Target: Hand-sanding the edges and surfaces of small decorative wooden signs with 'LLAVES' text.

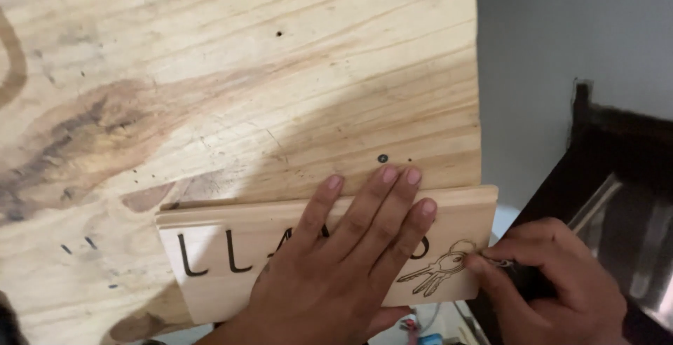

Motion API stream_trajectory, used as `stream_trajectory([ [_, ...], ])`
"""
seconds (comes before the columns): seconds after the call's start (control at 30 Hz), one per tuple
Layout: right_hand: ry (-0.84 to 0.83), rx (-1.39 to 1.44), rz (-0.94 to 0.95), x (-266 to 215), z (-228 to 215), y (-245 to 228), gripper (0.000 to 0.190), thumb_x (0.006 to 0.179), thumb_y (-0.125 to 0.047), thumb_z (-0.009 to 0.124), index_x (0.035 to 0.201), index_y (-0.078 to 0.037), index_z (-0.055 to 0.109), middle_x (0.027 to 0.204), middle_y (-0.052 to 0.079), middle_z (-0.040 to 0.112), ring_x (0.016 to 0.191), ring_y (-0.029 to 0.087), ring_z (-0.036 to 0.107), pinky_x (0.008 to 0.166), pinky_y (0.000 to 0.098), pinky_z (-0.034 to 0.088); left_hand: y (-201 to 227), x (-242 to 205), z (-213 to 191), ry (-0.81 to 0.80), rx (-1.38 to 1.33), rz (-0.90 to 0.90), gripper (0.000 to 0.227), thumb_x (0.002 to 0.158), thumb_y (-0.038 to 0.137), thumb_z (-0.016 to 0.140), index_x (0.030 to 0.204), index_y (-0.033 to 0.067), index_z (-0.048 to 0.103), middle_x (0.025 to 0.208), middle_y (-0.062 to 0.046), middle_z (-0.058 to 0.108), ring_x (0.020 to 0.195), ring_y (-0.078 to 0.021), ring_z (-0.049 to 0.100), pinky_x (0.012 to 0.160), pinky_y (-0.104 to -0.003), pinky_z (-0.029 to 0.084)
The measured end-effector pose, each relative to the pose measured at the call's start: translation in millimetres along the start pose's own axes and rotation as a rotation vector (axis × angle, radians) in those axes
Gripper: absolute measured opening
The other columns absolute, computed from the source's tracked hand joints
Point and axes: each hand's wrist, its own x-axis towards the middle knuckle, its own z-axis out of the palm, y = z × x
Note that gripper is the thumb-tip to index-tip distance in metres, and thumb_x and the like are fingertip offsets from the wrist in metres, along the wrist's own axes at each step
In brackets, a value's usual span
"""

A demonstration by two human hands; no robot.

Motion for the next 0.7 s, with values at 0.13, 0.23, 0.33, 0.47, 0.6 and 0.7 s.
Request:
stream_trajectory([
  [0.13,-0.015,0.037,-0.078,13.6,0.5,-16.0,0.015,0.077,-0.007,0.087,0.082,-0.003,0.073,0.08,0.01,0.067,0.069,0.017,0.062,0.064,0.0255,0.047,-2.1,1.6,0.5,-0.006,0.021,0.008,0.135,0.068,0.097,0.075,0.162,0.0094,0.033,0.168,-0.014,0.035,0.155,-0.029,0.036,0.124,-0.054,0.029],
  [0.23,-0.008,0.006,-0.079,10.2,0.0,-15.2,0.015,0.078,-0.005,0.086,0.08,-0.003,0.072,0.078,0.011,0.067,0.066,0.017,0.061,0.063,0.0262,0.046,-3.2,0.3,0.0,-0.018,0.014,0.005,0.132,0.073,0.098,0.071,0.162,0.0096,0.031,0.168,-0.013,0.035,0.156,-0.0282,0.034,0.124,-0.054,0.028],
  [0.33,-0.02,-0.005,-0.109,9.8,-1.5,-14.5,0.016,0.077,-0.006,0.087,0.079,-0.003,0.071,0.077,0.011,0.067,0.066,0.018,0.062,0.065,0.027,0.047,-0.1,-0.6,-0.1,-0.002,0.001,0.008,0.129,0.073,0.095,0.074,0.161,0.0094,0.034,0.167,-0.014,0.037,0.155,-0.0288,0.036,0.124,-0.054,0.028],
  [0.47,-0.01,-0.023,-0.079,9.9,-2.0,-17.3,0.017,0.077,-0.009,0.089,0.079,-0.005,0.073,0.078,0.009,0.068,0.067,0.016,0.063,0.062,0.0258,0.047,-0.7,0.3,-1.4,-0.009,-0.003,-0.01,0.13,0.072,0.093,0.076,0.162,0.0092,0.032,0.168,-0.014,0.036,0.156,-0.0279,0.035,0.125,-0.053,0.028],
  [0.6,-0.019,-0.051,-0.146,11.7,-3.4,-12.5,0.017,0.078,-0.011,0.09,0.082,-0.006,0.074,0.08,0.009,0.069,0.069,0.016,0.063,0.065,0.026,0.047,-0.4,-0.3,-2.4,-0.015,0.015,-0.005,0.129,0.071,0.093,0.073,0.162,0.0099,0.034,0.168,-0.014,0.036,0.155,-0.0285,0.035,0.125,-0.053,0.028],
  [0.7,-0.009,0.022,-0.051,15.7,-0.5,-24.1,0.017,0.076,-0.007,0.089,0.078,-0.006,0.073,0.077,0.007,0.068,0.066,0.013,0.062,0.062,0.0225,0.046,0.4,0.7,-1.3,0.002,0.014,-0.013,0.126,0.075,0.093,0.073,0.162,0.0102,0.035,0.167,-0.013,0.037,0.155,-0.0272,0.036,0.124,-0.052,0.028],
])
